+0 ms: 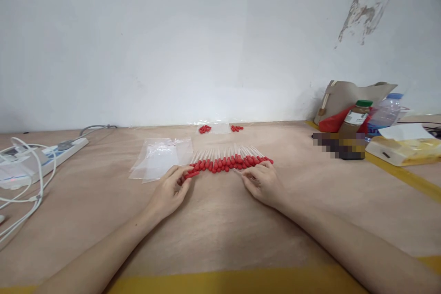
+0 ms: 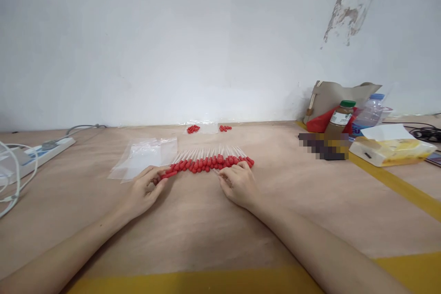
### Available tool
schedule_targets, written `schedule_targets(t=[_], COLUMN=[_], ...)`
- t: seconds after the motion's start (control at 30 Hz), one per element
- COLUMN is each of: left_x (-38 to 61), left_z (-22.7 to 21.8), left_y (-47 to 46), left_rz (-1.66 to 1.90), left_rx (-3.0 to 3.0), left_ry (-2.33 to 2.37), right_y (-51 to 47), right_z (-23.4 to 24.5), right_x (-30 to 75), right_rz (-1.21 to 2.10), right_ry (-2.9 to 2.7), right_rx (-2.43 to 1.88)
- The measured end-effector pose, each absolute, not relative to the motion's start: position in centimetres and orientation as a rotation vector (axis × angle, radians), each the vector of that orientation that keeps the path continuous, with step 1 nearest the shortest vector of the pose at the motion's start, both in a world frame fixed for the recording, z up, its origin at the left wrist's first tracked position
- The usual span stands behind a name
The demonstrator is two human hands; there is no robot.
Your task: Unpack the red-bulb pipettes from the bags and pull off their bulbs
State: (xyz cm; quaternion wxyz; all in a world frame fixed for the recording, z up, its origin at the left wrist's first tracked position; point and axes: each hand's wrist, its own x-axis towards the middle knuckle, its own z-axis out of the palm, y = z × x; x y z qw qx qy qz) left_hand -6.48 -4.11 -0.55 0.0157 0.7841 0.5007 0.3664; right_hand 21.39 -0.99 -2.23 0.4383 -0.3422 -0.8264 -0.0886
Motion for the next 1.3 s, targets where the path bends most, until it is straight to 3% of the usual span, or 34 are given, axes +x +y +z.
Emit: schedule_targets(t=[0.23, 0.87, 1.3], left_x=[-5.4, -6.1, -6.5], left_z=[-1.5, -1.2, 1.3], left_y=[-3.7, -2.3, 0.8], left_rz=[1.059, 1.233, 0.739], left_rx=[2.399, 2.191, 2.437], left_ry=[1.497, 1.769, 1.802], right_y=[-0.5, -1.9, -0.7], right_z=[-2.9, -1.9, -2.2], right_x=[20.3, 19.9, 22.0], right_rz=[-0.485, -0.157, -0.212], right_ry=[-2.152, -2.254, -2.102], right_rx=[-0.764, -0.92, -0.997])
